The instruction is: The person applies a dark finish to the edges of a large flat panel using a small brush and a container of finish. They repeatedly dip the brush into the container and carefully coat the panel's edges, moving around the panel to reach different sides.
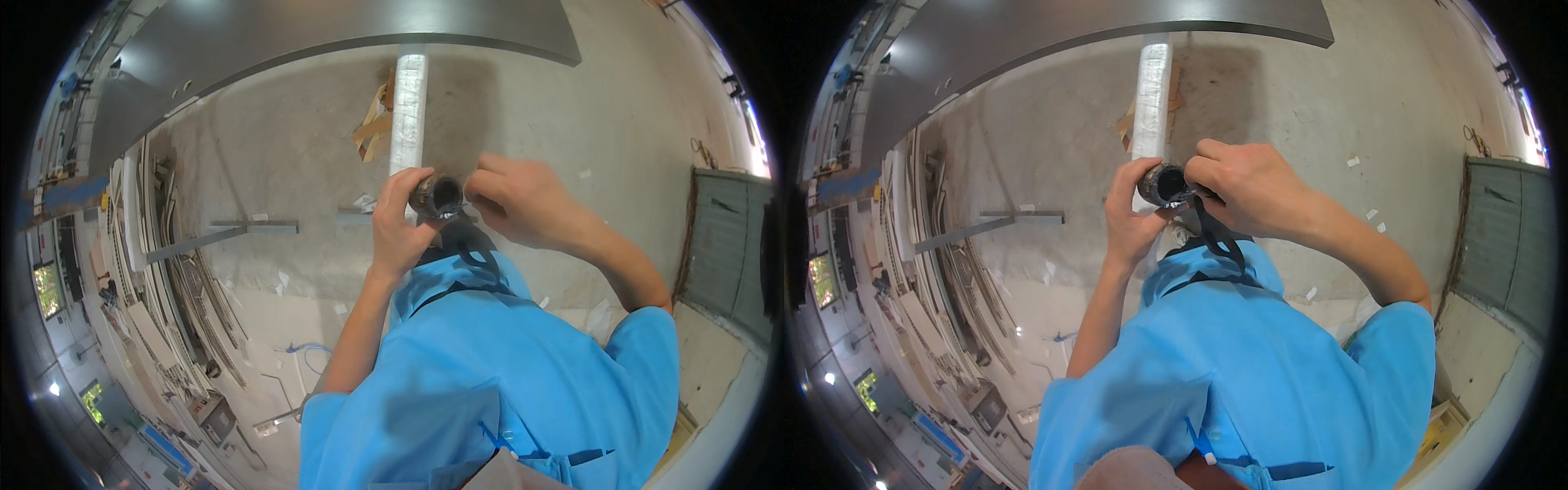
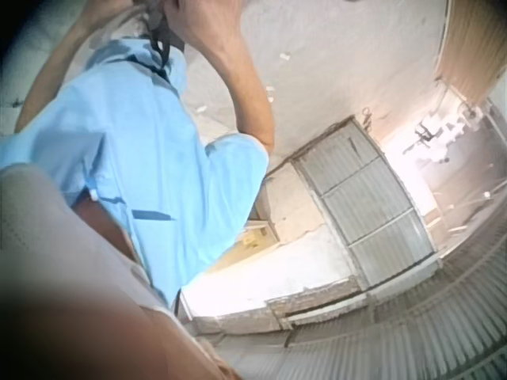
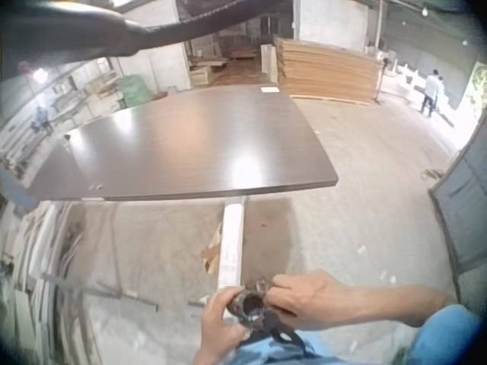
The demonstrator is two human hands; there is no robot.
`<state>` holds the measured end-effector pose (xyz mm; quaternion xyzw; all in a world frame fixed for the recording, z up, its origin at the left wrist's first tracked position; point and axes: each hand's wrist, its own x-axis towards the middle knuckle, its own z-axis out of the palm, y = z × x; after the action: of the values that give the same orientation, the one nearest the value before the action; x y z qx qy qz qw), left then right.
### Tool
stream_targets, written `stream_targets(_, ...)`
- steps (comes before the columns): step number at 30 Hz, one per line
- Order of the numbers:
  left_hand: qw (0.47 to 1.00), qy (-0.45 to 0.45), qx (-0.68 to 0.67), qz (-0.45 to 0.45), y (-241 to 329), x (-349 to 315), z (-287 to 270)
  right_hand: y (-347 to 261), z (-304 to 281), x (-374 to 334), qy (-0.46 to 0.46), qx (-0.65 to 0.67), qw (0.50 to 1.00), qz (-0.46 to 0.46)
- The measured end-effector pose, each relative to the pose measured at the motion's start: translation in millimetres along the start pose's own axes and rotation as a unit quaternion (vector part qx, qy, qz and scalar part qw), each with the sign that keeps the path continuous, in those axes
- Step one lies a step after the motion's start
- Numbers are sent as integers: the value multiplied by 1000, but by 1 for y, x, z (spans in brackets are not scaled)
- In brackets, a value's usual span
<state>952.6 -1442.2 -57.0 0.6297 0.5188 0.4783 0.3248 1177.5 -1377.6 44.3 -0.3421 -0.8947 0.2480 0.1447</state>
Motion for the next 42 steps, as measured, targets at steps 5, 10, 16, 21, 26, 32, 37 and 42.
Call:
stream_targets(5, 999, -25, -29, -4, -5, 20, 20, 19, -7, -13, 18, 22, 999, 19)
stream_targets(10, 999, -52, -11, 14, -15, 35, 30, 40, -5, -20, 19, 43, 999, 22)
stream_targets(16, 998, -64, 19, -3, -34, 56, 38, 71, 11, -28, 6, 88, 994, 69)
stream_targets(21, 988, -42, -92, -114, -53, 63, 44, 114, 44, -4, 168, 285, 914, 237)
stream_targets(26, 990, -24, -85, -108, -76, 61, 39, 189, 86, 62, 403, 281, 827, 273)
stream_targets(32, 994, -21, -69, -83, -88, 56, 38, 237, 111, 106, 492, 205, 803, 267)
stream_targets(37, 993, -16, -73, -94, -89, 53, 41, 243, 109, 107, 495, 214, 792, 288)
stream_targets(42, 996, -25, -42, -76, -88, 56, 40, 250, 105, 107, 519, 202, 785, 273)
